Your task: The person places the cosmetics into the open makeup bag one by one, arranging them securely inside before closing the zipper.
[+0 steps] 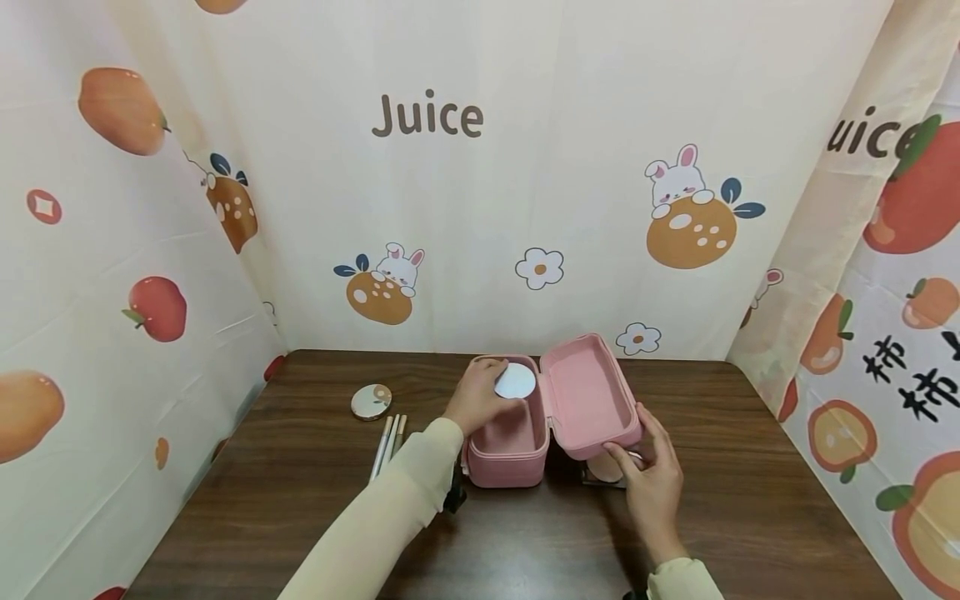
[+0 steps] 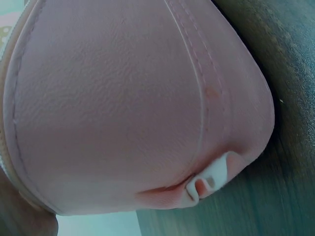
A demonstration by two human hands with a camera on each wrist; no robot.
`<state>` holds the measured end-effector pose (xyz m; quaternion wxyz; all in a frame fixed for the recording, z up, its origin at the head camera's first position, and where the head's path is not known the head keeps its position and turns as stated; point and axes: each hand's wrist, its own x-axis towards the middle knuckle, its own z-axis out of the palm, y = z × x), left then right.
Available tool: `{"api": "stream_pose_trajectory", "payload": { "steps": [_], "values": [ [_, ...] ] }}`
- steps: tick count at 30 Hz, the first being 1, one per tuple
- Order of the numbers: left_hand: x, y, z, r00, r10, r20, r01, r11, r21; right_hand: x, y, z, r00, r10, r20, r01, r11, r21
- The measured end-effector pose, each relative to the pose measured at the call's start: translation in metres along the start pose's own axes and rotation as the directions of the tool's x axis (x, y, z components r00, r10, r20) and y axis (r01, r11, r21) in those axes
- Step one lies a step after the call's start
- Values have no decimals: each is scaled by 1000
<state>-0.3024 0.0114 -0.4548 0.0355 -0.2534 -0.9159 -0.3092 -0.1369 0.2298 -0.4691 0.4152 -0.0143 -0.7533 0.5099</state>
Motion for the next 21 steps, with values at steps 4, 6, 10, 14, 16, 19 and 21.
{"api": "stream_pose_trajectory", "payload": {
  "steps": [4, 6, 10, 14, 16, 19, 21],
  "values": [
    [0, 0, 1, 1000, -4, 4, 4, 1000, 9, -1, 1, 1, 1000, -4, -2, 4, 1000, 12],
    [0, 0, 1, 1000, -2, 0, 2, 1000, 11, 0, 1, 1, 1000, -5, 0, 5, 1000, 20],
    [1, 1, 1, 1000, -12, 1, 12, 1000, 15, 0, 0, 1, 1000, 5, 7, -5, 999, 37],
    [2, 1, 2, 1000, -14, 1, 14, 999, 41, 0, 0, 0, 1000, 6, 7, -6, 999, 37],
    [3, 2, 2, 1000, -16, 3, 16, 998, 55, 0, 0, 0, 1000, -1, 5, 1, 999, 36],
    [4, 3, 2, 1000, -23, 8, 23, 997, 80, 0, 0, 0, 1000, -9, 5, 9, 999, 35],
    [4, 4, 2, 1000, -27, 11, 26, 995, 93, 0, 0, 0, 1000, -10, 6, 10, 999, 35]
  ]
}}
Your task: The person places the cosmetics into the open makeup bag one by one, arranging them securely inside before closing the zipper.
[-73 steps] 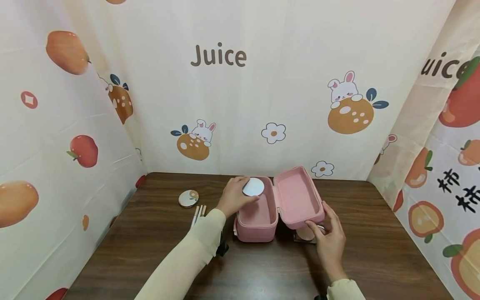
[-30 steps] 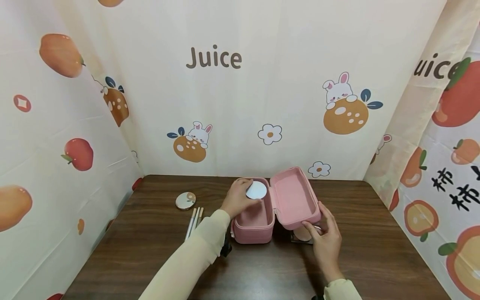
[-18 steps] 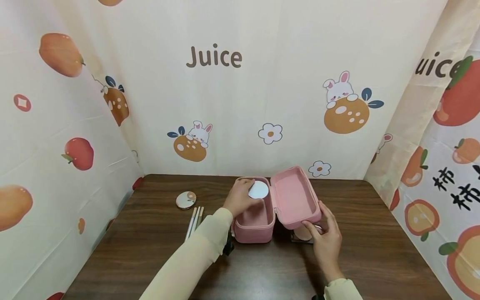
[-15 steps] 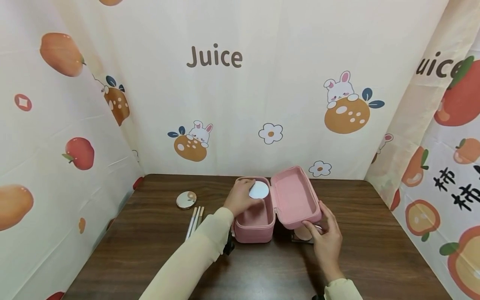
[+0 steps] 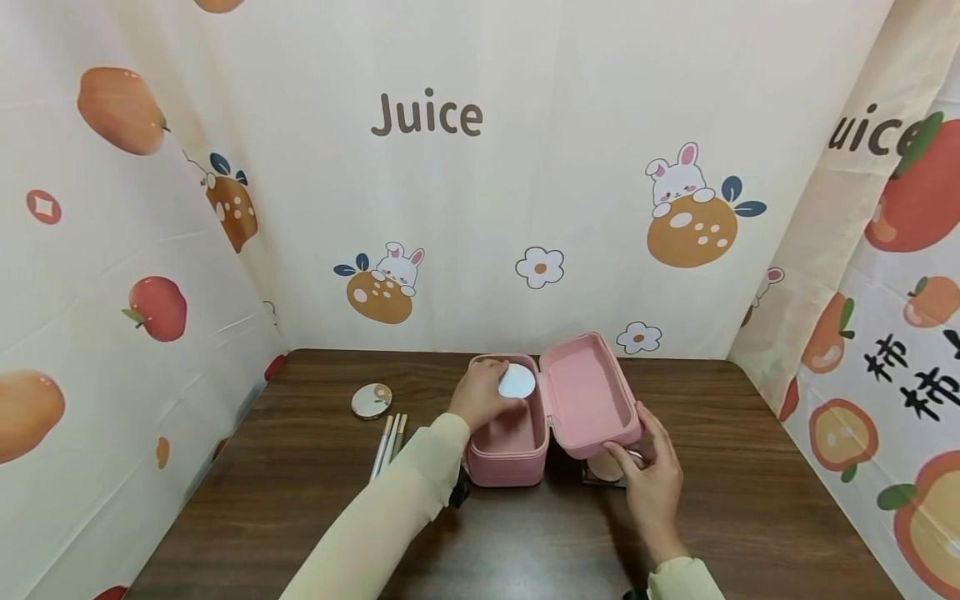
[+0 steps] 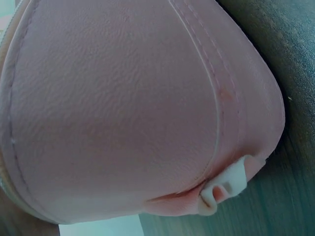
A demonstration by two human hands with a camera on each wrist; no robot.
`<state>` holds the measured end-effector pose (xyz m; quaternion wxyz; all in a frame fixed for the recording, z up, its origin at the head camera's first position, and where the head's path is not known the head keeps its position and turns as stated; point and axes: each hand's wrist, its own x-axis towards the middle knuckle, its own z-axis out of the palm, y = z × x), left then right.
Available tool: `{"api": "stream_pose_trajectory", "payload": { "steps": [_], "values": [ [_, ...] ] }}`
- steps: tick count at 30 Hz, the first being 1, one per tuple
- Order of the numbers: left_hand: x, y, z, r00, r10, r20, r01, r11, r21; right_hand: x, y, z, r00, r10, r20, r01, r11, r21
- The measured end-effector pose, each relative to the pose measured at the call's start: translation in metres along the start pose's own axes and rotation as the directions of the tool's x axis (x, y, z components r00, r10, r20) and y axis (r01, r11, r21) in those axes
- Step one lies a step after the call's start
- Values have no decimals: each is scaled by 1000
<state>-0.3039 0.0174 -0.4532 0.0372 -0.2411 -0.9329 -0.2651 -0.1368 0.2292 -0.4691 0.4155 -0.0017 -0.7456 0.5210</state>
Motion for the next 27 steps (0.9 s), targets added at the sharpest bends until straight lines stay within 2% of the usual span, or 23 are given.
{"api": "stream_pose_trajectory", "payload": {
  "steps": [8, 14, 19, 27],
  "values": [
    [2, 3, -1, 1000, 5, -5, -5, 998, 63, 1, -1, 1, 1000, -10, 1, 10, 1000, 7],
    [7, 2, 0, 1000, -27, 11, 25, 992, 128, 1, -1, 2, 1000, -17, 5, 17, 1000, 8],
    [9, 5, 2, 1000, -20, 8, 18, 984, 176, 1, -1, 2, 1000, -22, 1, 22, 1000, -4],
    [8, 7, 3, 999, -27, 17, 24, 987, 162, 0, -1, 1, 1000, -15, -5, 15, 1000, -5]
  ]
}}
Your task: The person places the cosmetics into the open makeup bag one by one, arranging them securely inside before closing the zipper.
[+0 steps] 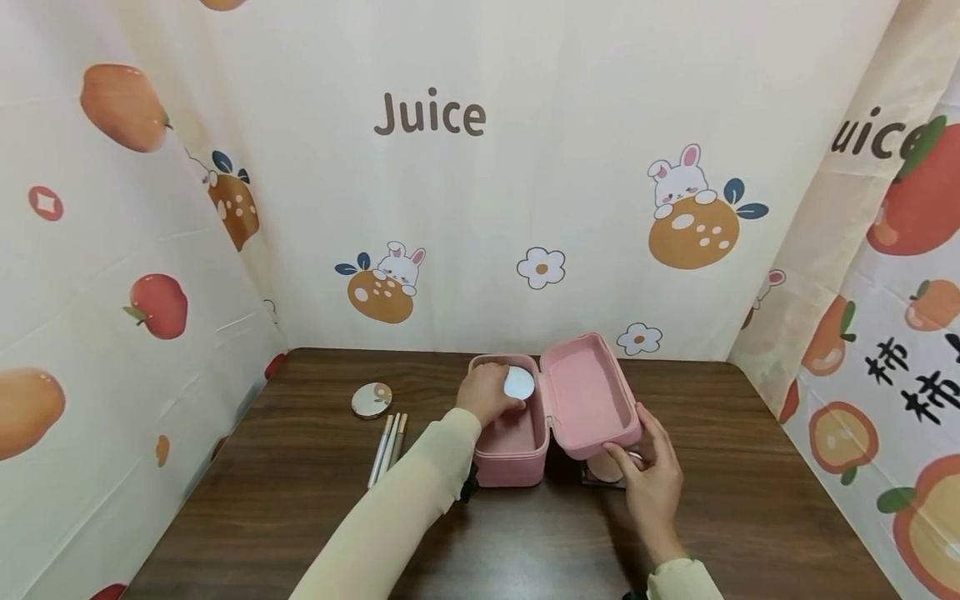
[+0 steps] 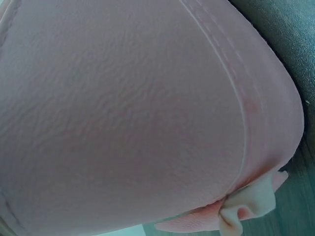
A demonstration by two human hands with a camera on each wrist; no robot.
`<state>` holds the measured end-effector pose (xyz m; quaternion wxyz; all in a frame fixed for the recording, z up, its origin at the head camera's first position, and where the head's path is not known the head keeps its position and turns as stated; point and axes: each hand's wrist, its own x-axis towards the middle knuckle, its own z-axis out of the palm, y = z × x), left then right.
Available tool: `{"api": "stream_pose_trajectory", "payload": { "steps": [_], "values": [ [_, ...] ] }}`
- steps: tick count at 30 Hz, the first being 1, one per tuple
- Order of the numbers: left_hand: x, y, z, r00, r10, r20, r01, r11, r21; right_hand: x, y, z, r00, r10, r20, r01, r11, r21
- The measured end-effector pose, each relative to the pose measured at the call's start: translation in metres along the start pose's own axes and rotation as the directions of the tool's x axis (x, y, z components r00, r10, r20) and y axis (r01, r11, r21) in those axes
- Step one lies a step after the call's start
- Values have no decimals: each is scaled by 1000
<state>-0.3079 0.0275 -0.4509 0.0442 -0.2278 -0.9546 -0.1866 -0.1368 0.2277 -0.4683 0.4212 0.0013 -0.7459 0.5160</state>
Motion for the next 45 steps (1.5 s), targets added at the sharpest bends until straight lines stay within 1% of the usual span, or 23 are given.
{"api": "stream_pose_trajectory", "payload": {
  "steps": [8, 18, 25, 31, 39, 45],
  "values": [
    [2, -1, 7, 1000, -6, -26, 6, 1000, 0, -1, 1, -1, 1000, 7, 8, -7, 1000, 11],
    [1, 2, 9, 999, -35, -15, 35, 999, 8, -2, 1, -1, 1000, -3, 7, 3, 1000, 19],
    [3, 4, 11, 998, -32, -57, 33, 999, 30, -2, 1, -2, 1000, -7, 3, 7, 1000, 20],
    [4, 7, 12, 996, -44, -82, 48, 998, 49, -2, 1, -2, 1000, -4, 2, 4, 1000, 16],
    [2, 11, 9, 995, -56, -78, 58, 998, 31, -2, 2, -1, 1000, -1, 0, 1, 1000, 17],
    [4, 11, 6, 996, -67, -53, 69, 997, 31, -2, 13, 1, 1000, 8, -8, -7, 1000, 20]
  ]
}}
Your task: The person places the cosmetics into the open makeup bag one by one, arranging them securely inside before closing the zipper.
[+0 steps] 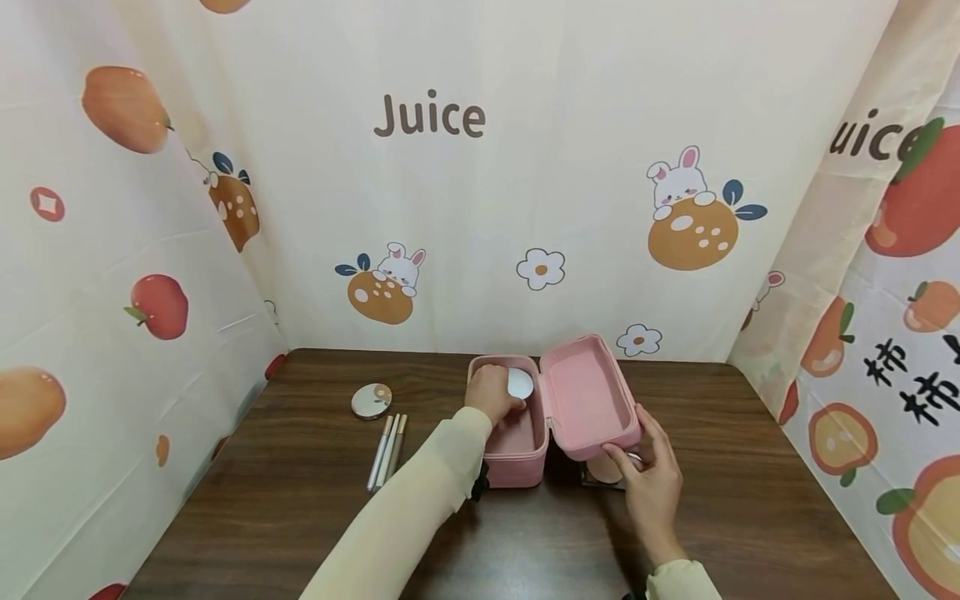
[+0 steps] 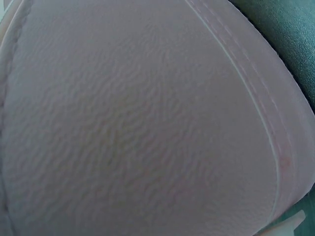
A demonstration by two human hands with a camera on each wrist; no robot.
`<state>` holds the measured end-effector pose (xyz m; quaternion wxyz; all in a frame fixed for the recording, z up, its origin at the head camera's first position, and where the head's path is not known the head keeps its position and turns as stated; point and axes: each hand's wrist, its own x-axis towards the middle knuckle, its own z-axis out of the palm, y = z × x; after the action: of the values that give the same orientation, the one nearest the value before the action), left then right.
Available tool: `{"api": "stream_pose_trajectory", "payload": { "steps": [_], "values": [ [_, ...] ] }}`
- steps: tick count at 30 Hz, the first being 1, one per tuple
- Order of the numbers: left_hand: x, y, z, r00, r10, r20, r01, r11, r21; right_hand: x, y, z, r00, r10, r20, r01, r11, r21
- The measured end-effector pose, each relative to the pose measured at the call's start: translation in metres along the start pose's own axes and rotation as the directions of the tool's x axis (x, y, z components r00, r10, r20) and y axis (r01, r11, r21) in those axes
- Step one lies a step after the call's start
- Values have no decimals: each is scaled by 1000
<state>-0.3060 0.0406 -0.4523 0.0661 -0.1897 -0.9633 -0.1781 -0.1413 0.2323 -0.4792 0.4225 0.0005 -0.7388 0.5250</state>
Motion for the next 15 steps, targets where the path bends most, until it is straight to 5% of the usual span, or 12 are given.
{"api": "stream_pose_trajectory", "payload": {
  "steps": [15],
  "values": [
    [1, 1, -1, 999, -25, 28, 25, 1000, -3, 2, -12, -1, 1000, -3, 14, 3, 1000, 4]
  ]
}}
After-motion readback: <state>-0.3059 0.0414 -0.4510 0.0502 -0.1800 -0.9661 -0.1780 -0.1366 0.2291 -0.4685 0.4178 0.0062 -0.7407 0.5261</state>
